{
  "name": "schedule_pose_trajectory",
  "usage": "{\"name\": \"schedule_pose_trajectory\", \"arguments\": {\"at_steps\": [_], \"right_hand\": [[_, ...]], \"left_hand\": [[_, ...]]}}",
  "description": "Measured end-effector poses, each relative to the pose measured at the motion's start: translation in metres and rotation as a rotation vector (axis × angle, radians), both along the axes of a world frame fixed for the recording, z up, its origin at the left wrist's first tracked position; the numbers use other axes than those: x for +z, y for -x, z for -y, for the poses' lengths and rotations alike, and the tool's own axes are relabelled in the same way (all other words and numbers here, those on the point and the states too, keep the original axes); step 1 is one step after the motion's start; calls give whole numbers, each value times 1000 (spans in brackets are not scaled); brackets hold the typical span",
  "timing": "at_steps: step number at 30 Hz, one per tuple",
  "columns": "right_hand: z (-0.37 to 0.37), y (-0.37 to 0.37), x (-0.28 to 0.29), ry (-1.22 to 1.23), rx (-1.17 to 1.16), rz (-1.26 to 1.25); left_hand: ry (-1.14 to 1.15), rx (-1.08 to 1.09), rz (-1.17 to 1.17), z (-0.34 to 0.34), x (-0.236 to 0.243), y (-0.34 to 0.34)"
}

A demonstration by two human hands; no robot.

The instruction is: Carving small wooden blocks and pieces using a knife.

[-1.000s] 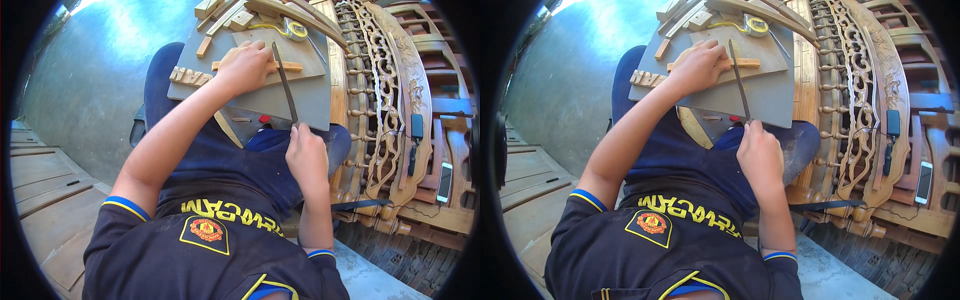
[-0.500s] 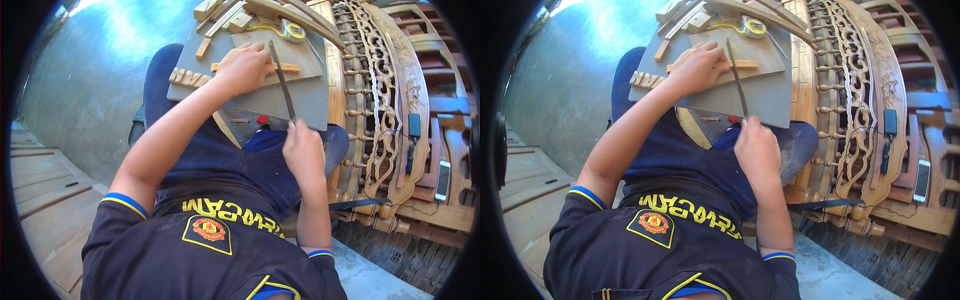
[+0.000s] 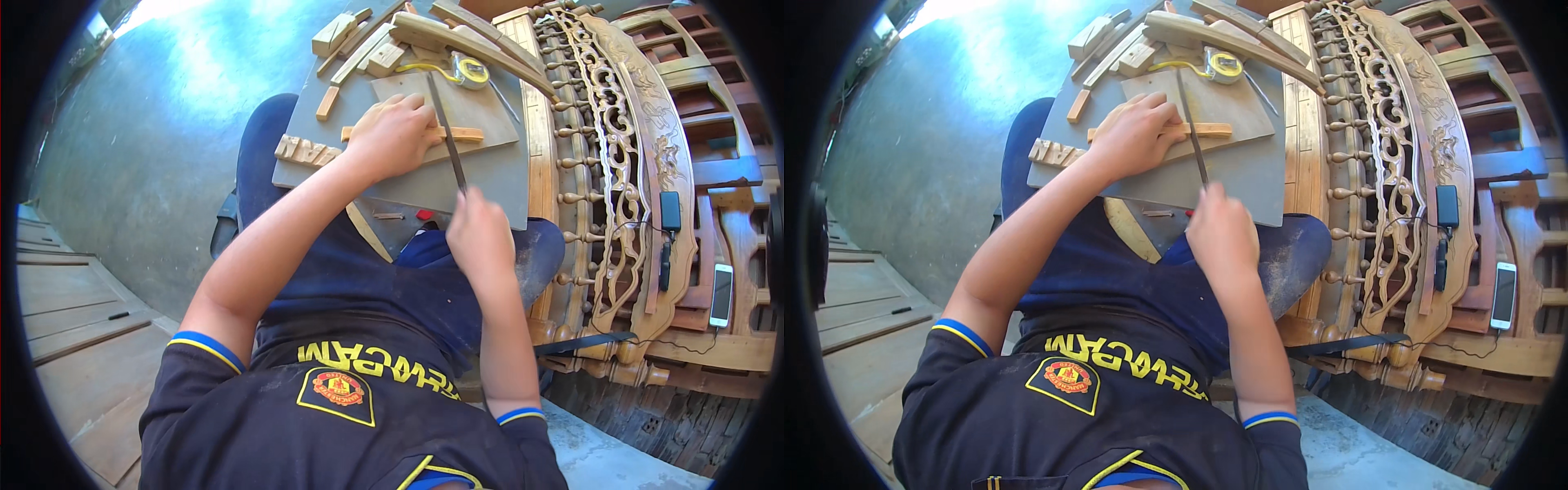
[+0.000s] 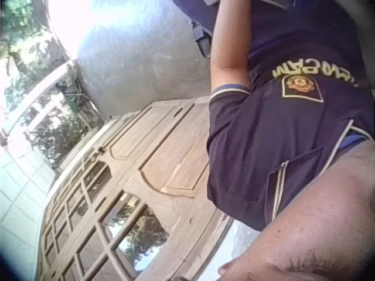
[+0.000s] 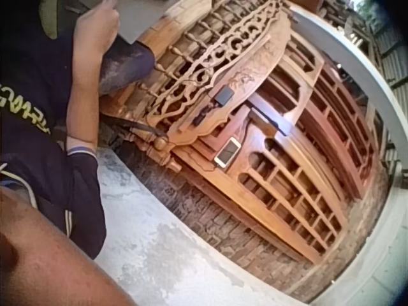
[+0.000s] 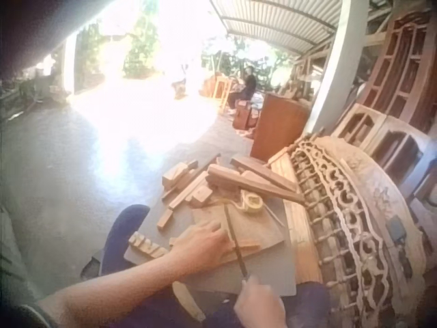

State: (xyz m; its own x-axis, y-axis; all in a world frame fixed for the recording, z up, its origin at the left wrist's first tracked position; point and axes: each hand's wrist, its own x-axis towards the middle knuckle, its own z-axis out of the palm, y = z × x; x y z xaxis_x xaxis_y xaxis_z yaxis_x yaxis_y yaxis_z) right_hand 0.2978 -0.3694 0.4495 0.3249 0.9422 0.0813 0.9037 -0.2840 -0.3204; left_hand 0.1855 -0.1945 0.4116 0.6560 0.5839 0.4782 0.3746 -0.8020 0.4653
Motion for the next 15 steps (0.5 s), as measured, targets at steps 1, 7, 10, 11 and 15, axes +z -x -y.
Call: {"name": "schedule_pose_trajectory", "arguments": {"at_steps": [1,7,10,11,15], "right_hand": [[-13,-3,2,-8,-1,1],[25,5,-2,-10,-30,3],[61,9,-5,-36,-52,-42],[56,6,-6,-33,-57,-44],[-13,-10,-3,-47,4,-9]], "left_hand": [[21,20,-10,2,0,0],[6,97,-5,7,0,-3],[-9,67,-61,4,6,-3],[-10,50,-53,2,6,-1],[13,28,-22,-1,0,1]]}}
